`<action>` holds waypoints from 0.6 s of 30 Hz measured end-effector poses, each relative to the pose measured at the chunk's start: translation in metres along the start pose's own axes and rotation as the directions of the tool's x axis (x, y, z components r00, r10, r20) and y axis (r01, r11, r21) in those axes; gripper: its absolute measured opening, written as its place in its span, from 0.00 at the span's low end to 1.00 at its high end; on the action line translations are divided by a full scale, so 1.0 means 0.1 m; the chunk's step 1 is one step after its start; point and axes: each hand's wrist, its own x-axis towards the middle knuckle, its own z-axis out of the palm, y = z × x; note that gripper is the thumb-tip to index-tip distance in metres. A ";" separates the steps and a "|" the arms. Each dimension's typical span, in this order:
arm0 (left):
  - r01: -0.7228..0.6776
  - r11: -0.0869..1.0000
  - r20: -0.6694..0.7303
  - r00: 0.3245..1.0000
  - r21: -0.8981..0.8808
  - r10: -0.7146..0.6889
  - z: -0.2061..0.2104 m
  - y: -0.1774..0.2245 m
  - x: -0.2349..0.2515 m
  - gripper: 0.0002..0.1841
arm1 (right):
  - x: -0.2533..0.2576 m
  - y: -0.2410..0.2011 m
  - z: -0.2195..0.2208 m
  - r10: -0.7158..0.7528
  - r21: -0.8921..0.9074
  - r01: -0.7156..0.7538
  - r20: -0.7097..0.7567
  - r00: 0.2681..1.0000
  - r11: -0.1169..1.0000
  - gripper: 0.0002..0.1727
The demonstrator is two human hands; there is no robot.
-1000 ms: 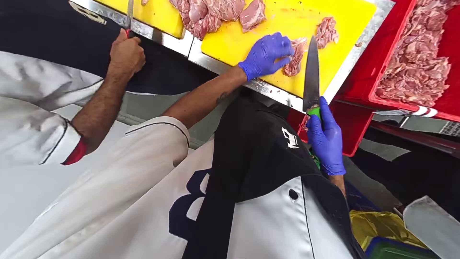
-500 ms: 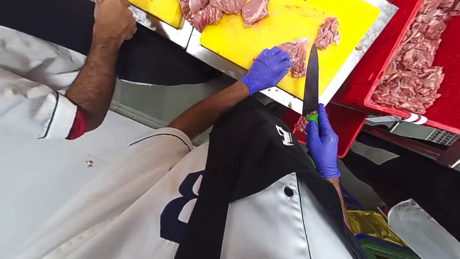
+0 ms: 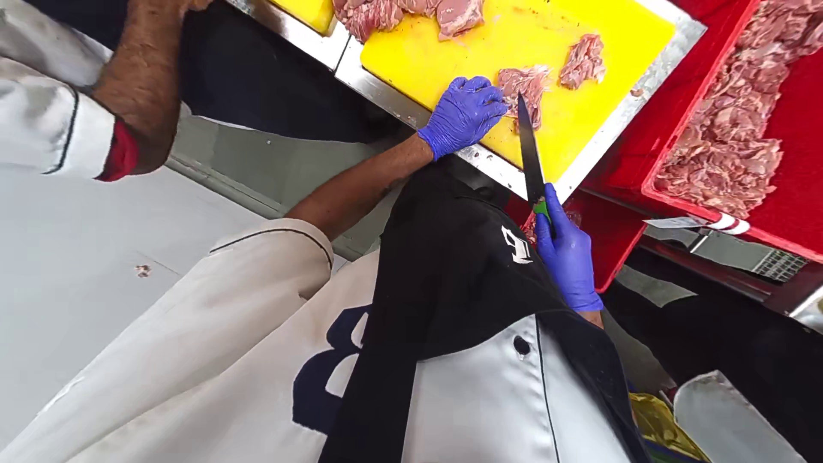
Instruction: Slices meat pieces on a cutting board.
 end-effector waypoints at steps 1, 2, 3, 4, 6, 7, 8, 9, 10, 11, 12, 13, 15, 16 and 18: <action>0.016 1.000 -0.019 1.000 0.006 -0.016 0.01 0.02 -0.01 0.15 | 0.05 0.00 0.01 -0.012 -0.039 0.013 0.011 1.000 0.999 0.28; 0.036 0.999 -0.033 0.999 0.014 -0.035 0.03 0.05 -0.03 0.15 | 0.09 0.02 0.00 -0.015 -0.078 0.017 0.029 0.999 0.997 0.28; 0.050 0.998 -0.045 0.998 0.024 -0.049 0.04 0.07 -0.05 0.14 | 0.12 0.03 -0.02 -0.010 -0.116 0.016 0.050 0.999 0.993 0.28; 0.059 0.998 -0.055 0.997 0.037 -0.057 0.05 0.08 -0.05 0.14 | 0.15 0.05 -0.06 -0.010 -0.148 0.020 0.066 0.998 0.989 0.28; 0.076 0.996 -0.061 0.996 0.053 -0.072 0.06 0.10 -0.06 0.15 | 0.20 0.11 -0.16 -0.014 -0.205 0.035 0.103 0.995 0.978 0.28; 0.086 0.995 -0.056 0.995 0.056 -0.083 0.06 0.11 -0.06 0.15 | 0.22 0.13 -0.21 -0.014 -0.234 0.043 0.121 0.993 0.971 0.28; 0.099 0.993 -0.052 0.994 0.060 -0.096 0.07 0.13 -0.06 0.15 | 0.25 0.14 -0.27 -0.010 -0.263 0.048 0.145 0.989 0.964 0.28; 0.109 0.992 -0.054 0.993 0.070 -0.105 0.06 0.13 -0.06 0.15 | 0.29 0.13 -0.32 -0.004 -0.290 0.053 0.165 0.986 0.955 0.28; 0.117 0.990 -0.054 0.992 0.080 -0.113 0.06 0.14 -0.06 0.15 | 0.33 0.11 -0.36 -0.002 -0.318 0.060 0.181 0.983 0.946 0.28; 0.127 0.988 -0.044 0.991 0.087 -0.124 0.05 0.16 -0.06 0.16 | 0.36 0.07 -0.40 -0.001 -0.341 0.069 0.196 0.981 0.937 0.28; 0.138 0.986 -0.027 0.990 0.095 -0.136 0.05 0.18 -0.06 0.16 | 0.41 0.03 -0.42 -0.001 -0.357 0.075 0.203 0.979 0.931 0.28; 0.144 0.985 -0.021 0.990 0.099 -0.143 0.04 0.19 -0.05 0.16 | 0.47 -0.01 -0.44 0.001 -0.371 0.076 0.204 0.979 0.926 0.28; 0.149 0.983 -0.017 0.989 0.109 -0.148 0.04 0.20 -0.04 0.16 | 0.61 -0.08 -0.41 0.004 -0.381 0.077 0.206 0.978 0.922 0.29; 0.152 0.981 -0.014 0.988 0.117 -0.151 0.04 0.21 -0.03 0.16 | 0.69 -0.11 -0.37 0.000 -0.379 0.081 0.208 0.978 0.922 0.29; 0.161 0.979 0.012 0.986 0.126 -0.164 0.03 0.22 -0.01 0.16 | 0.86 -0.19 -0.27 -0.019 -0.363 0.090 0.196 0.980 0.927 0.31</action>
